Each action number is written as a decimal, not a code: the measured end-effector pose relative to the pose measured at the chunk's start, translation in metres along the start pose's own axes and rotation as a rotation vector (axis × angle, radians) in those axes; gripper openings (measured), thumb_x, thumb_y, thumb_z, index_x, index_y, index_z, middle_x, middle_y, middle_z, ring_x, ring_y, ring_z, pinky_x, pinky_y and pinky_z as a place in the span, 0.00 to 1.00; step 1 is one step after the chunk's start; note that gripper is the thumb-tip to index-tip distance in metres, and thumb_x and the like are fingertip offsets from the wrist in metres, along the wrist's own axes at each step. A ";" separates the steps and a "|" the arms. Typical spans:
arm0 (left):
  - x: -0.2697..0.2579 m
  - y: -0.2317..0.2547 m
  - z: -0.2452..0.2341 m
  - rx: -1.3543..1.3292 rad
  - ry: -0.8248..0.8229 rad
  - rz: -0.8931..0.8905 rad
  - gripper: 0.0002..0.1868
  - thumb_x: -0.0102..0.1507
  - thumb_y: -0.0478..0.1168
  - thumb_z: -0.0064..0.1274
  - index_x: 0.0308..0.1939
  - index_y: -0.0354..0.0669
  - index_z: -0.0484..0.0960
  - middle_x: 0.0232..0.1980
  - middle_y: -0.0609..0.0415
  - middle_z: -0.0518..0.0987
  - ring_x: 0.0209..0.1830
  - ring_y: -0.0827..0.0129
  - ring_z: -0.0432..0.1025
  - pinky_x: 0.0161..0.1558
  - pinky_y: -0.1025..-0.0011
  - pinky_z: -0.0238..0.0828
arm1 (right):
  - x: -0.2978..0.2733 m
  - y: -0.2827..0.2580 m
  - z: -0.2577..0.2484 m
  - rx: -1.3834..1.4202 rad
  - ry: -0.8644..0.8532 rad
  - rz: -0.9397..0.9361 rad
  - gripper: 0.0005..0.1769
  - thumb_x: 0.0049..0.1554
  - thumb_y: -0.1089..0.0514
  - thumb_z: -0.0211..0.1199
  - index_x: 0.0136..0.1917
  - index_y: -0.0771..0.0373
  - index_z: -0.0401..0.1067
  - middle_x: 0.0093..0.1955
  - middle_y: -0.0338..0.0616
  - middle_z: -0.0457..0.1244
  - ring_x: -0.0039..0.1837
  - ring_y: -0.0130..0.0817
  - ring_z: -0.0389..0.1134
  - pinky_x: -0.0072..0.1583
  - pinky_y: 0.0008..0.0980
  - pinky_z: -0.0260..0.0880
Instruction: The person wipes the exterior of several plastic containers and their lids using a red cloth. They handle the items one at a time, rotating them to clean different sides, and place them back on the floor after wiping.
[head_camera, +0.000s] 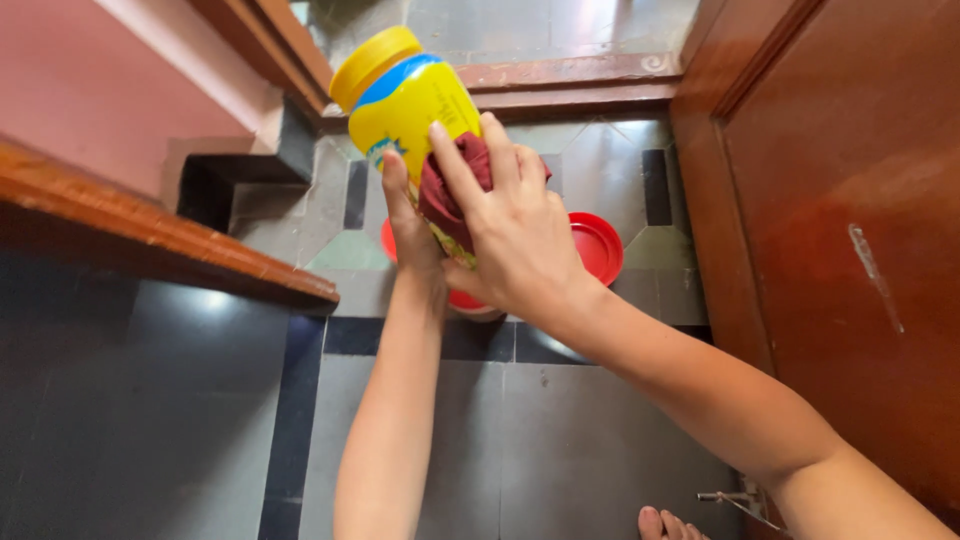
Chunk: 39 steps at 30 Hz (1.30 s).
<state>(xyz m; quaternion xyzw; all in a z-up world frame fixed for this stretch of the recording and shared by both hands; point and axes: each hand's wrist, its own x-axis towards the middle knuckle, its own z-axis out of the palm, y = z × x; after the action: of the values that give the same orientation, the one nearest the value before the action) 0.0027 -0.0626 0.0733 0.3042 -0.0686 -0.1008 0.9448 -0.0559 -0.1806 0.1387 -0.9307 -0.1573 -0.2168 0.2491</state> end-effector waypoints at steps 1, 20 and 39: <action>-0.002 0.008 -0.001 0.014 -0.017 0.031 0.40 0.71 0.65 0.44 0.76 0.39 0.64 0.71 0.46 0.72 0.71 0.56 0.69 0.73 0.56 0.67 | -0.002 -0.005 -0.001 0.028 0.007 0.006 0.69 0.32 0.49 0.81 0.80 0.60 0.48 0.73 0.69 0.51 0.65 0.69 0.62 0.57 0.49 0.69; -0.049 0.096 0.032 0.464 -0.316 0.194 0.40 0.56 0.39 0.71 0.68 0.42 0.67 0.62 0.51 0.76 0.64 0.67 0.74 0.67 0.68 0.73 | -0.005 -0.013 0.010 1.097 -0.225 -0.026 0.55 0.40 0.54 0.82 0.74 0.68 0.58 0.68 0.49 0.63 0.70 0.38 0.66 0.70 0.38 0.68; -0.042 0.059 0.035 0.749 0.187 0.544 0.36 0.58 0.43 0.69 0.63 0.35 0.66 0.56 0.49 0.76 0.54 0.65 0.75 0.55 0.65 0.76 | 0.000 -0.019 0.004 0.549 -0.068 0.245 0.46 0.38 0.53 0.81 0.65 0.67 0.64 0.53 0.44 0.69 0.54 0.33 0.71 0.57 0.34 0.72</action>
<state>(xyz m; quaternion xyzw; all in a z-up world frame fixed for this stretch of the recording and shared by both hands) -0.0362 -0.0257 0.1331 0.6028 -0.0921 0.2098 0.7643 -0.0621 -0.1629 0.1430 -0.8474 -0.1047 -0.1035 0.5101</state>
